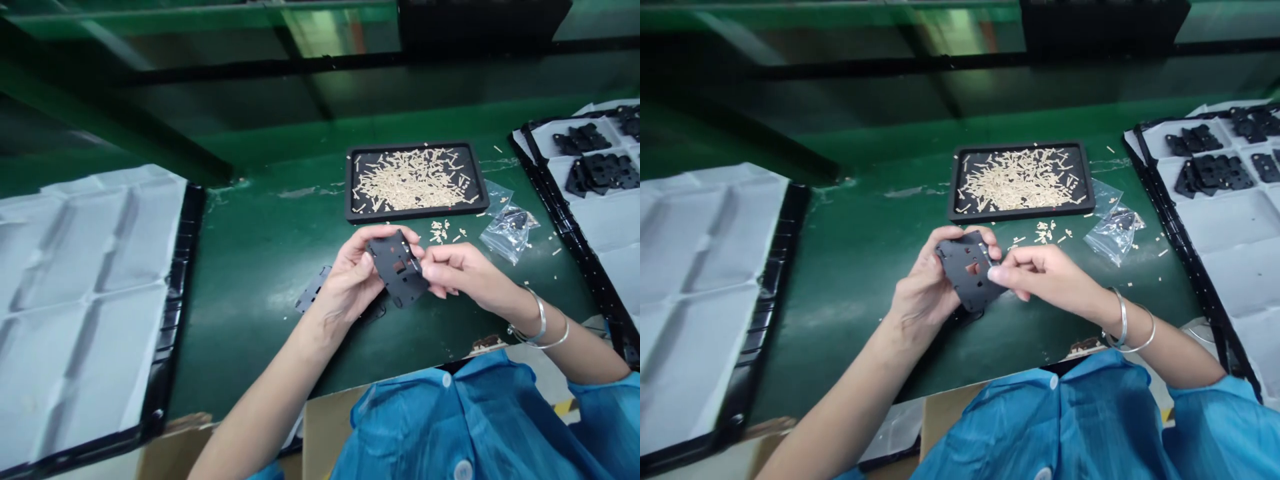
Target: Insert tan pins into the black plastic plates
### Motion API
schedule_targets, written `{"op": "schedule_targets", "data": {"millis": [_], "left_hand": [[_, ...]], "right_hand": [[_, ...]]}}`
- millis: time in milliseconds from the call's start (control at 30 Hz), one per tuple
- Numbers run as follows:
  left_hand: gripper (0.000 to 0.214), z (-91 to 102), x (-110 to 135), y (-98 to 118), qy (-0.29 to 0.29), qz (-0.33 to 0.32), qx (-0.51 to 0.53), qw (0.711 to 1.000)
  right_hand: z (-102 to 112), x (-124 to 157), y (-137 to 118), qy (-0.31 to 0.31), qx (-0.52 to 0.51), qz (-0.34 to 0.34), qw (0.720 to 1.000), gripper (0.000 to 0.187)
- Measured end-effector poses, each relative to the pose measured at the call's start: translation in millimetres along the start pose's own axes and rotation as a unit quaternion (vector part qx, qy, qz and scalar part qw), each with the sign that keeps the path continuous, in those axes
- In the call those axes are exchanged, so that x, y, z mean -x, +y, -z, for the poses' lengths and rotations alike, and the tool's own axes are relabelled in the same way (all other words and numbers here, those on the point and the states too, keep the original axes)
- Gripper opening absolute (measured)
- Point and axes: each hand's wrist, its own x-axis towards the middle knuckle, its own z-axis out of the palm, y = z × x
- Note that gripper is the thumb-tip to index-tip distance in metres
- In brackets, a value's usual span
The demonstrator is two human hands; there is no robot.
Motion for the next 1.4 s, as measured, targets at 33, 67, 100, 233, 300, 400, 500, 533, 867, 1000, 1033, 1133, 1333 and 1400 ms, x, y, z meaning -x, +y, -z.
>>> {"op": "schedule_targets", "data": {"millis": [33, 67, 100, 233, 300, 400, 500, 533, 867, 1000, 1033, 1133, 1333, 1400], "left_hand": [[0.028, 0.5, 0, -1, -0.010, 0.000, 0.003, 1.000], [0.025, 0.9, 0, -2, -0.020, 0.001, 0.008, 1.000], [0.023, 1.3, 0, -3, -0.028, 0.004, 0.016, 0.999], [0.018, 1.5, 1, -5, -0.039, 0.023, 0.066, 0.997], [0.018, 0.1, 1, -6, -0.031, 0.022, 0.077, 0.996], [0.020, -3.8, 0, -5, -0.014, 0.019, 0.080, 0.996], [0.028, -7.0, 0, -5, 0.032, 0.018, 0.049, 0.998], [0.030, -7.3, -1, -6, 0.057, 0.017, 0.026, 0.998], [0.032, 0.2, -8, -20, 0.152, -0.069, -0.147, 0.975], [0.044, 1.3, -12, -20, 0.166, -0.103, -0.159, 0.968], [0.046, 2.0, -13, -20, 0.168, -0.111, -0.150, 0.968], [0.042, 4.2, -14, -20, 0.187, -0.125, -0.133, 0.965], [0.036, 6.3, -17, -19, 0.199, -0.121, -0.143, 0.962], [0.036, 6.7, -18, -19, 0.198, -0.116, -0.147, 0.962]], "right_hand": [[-1, 0, 0, -0.001, -0.007, -0.010, 1.000, 0.043], [-2, 0, 0, 0.004, -0.012, -0.021, 1.000, 0.042], [-3, 0, 1, 0.011, -0.015, -0.029, 0.999, 0.042], [-4, -1, 4, 0.020, -0.024, -0.048, 0.998, 0.041], [-4, -1, 6, 0.022, -0.026, -0.049, 0.998, 0.040], [-2, -2, 8, 0.025, -0.018, -0.035, 0.999, 0.039], [1, -3, 11, 0.038, -0.007, -0.020, 0.999, 0.040], [2, -4, 11, 0.045, -0.003, -0.017, 0.999, 0.041], [8, -9, 24, 0.156, 0.080, 0.030, 0.984, 0.032], [23, -18, 21, 0.298, 0.170, 0.101, 0.934, 0.025], [31, -25, 16, 0.333, 0.213, 0.128, 0.910, 0.022], [61, -59, -5, 0.409, 0.330, 0.168, 0.834, 0.016], [96, -119, -32, 0.438, 0.562, 0.100, 0.694, 0.027], [90, -108, -29, 0.402, 0.588, 0.089, 0.696, 0.022]]}}
